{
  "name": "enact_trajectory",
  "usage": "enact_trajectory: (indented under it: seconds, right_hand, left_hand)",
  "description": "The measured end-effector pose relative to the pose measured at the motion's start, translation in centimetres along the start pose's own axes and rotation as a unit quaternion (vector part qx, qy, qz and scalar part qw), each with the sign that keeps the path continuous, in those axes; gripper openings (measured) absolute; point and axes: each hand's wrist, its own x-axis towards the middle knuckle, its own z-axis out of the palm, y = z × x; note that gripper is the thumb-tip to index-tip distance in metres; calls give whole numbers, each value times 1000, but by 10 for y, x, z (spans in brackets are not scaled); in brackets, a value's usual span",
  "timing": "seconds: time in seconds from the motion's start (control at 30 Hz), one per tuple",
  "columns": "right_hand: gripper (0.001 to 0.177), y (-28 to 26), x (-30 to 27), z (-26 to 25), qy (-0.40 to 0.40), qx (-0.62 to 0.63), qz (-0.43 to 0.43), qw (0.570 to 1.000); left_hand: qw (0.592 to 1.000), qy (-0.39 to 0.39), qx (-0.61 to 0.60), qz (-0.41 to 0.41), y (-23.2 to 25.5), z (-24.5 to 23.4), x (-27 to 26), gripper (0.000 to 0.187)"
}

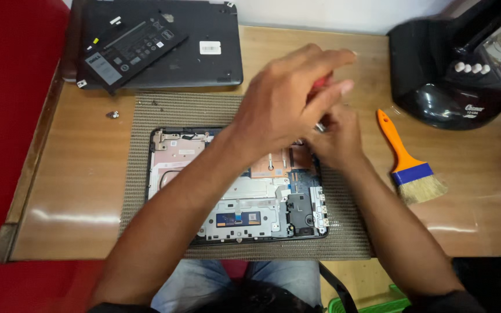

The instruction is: The person uses a screwdriver to remove screws from a disassembled laptop motherboard. They then use their hands to disconnect ribbon cables and remove a metal bracket from the laptop chassis.

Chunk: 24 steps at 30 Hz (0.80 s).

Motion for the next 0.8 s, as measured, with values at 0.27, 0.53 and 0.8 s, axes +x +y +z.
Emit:
enact_trajectory:
  seconds: [0.27, 0.53, 0.8]
  right_hand:
    - [15, -4, 1, -13, -89, 51, 11, 995]
    - [19, -24, 10, -10, -64, 67, -21, 995]
    - [22, -15, 7, 6, -23, 45, 2, 999]
  left_hand:
    - [999, -10, 48, -22, 4, -7, 5, 29]
    - [996, -20, 75, -39, 9, -8, 6, 24]
    - [998, 1, 65, -22, 6, -9, 4, 20]
